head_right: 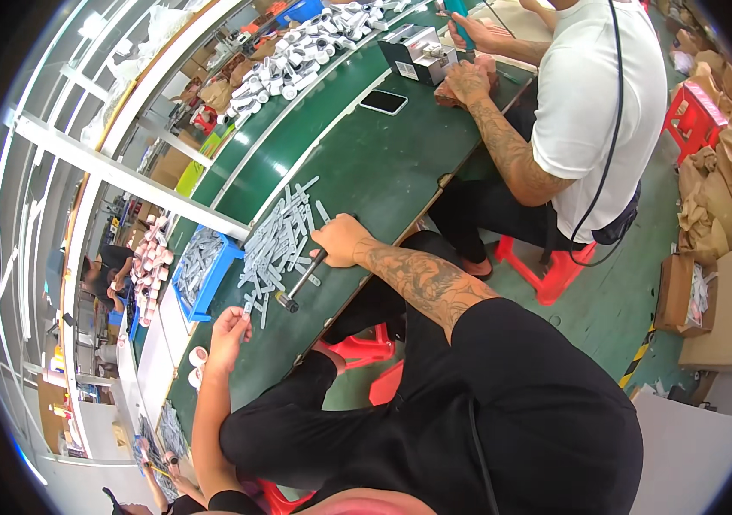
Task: Assembling small plastic and metal components on a factory assembly line using a small hammer.
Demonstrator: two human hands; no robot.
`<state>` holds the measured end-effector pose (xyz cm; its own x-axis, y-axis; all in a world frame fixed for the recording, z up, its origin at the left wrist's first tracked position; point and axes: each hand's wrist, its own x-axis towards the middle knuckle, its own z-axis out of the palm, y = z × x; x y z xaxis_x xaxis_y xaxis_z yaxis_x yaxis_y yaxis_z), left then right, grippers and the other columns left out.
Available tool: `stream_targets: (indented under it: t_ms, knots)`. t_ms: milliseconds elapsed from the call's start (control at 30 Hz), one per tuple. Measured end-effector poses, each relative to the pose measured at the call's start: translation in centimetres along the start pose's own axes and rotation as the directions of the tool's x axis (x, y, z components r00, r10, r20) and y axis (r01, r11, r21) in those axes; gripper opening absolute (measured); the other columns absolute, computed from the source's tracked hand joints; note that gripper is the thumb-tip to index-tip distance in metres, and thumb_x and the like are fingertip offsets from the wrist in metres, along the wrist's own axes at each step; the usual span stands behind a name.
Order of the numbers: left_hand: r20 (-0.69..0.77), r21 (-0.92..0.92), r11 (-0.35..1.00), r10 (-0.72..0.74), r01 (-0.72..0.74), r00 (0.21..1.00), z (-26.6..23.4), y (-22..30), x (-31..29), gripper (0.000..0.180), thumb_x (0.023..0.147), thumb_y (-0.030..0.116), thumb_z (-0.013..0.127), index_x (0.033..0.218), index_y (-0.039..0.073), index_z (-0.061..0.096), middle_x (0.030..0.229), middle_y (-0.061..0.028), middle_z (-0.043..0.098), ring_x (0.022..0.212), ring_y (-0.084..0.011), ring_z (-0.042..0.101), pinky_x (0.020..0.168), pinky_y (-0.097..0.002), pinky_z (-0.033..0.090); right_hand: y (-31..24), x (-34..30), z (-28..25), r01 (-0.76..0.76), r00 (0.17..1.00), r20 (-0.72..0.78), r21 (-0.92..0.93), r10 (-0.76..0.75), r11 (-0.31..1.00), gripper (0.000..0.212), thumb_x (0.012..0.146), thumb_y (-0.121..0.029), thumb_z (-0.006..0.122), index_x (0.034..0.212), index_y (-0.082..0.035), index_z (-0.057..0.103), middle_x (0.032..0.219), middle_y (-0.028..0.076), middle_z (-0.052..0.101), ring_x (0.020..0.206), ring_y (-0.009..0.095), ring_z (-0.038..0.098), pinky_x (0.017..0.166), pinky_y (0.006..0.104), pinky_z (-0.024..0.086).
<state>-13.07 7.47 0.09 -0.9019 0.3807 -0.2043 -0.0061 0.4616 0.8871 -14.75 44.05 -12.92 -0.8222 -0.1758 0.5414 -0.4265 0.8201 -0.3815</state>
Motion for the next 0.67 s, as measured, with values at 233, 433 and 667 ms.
stream_targets:
  t_ms: [233, 433, 667]
  knots:
    - [0.047, -0.05, 0.997, -0.061, 0.063, 0.997, -1.6, -4.4, 0.7, 0.007, 0.109, 0.015, 0.066, 0.106, 0.01, 0.061, 0.082, 0.0011, 0.064, 0.073, -0.0109, 0.061, 0.067, -0.0268, 0.047, 0.5, -0.3, 0.2, 0.069, 0.997, -0.038, -0.007, -0.069, 0.998, 0.037, 0.098, -0.043, 0.073, 0.084, -0.011, 0.062, 0.07, 0.009, 0.066, 0.074, 0.035, 0.068, 0.076, 0.0467, 0.047]
    - [0.088, -0.037, 0.986, -0.156, 0.16, 0.984, -2.7, -9.1, 0.3, 0.008, 0.108, 0.015, 0.068, 0.106, 0.008, 0.063, 0.087, -0.0003, 0.069, 0.076, -0.0092, 0.064, 0.069, -0.0257, 0.049, -0.2, -0.2, 0.0, 0.047, 0.999, 0.012, -0.041, -0.047, 0.998, 0.034, 0.098, -0.042, 0.073, 0.087, -0.011, 0.064, 0.072, 0.007, 0.067, 0.075, 0.032, 0.068, 0.077, 0.0445, 0.045]
    - [0.168, -0.105, 0.962, -0.232, 0.252, 0.958, -3.8, -11.3, -0.8, 0.009, 0.107, 0.015, 0.068, 0.104, 0.007, 0.065, 0.089, -0.0019, 0.071, 0.077, -0.0105, 0.066, 0.072, -0.0256, 0.051, 0.2, -0.1, 0.4, 0.081, 0.996, 0.039, -0.094, -0.077, 0.992, 0.032, 0.095, -0.041, 0.078, 0.087, -0.016, 0.06, 0.075, 0.002, 0.067, 0.075, 0.027, 0.067, 0.076, 0.0421, 0.046]
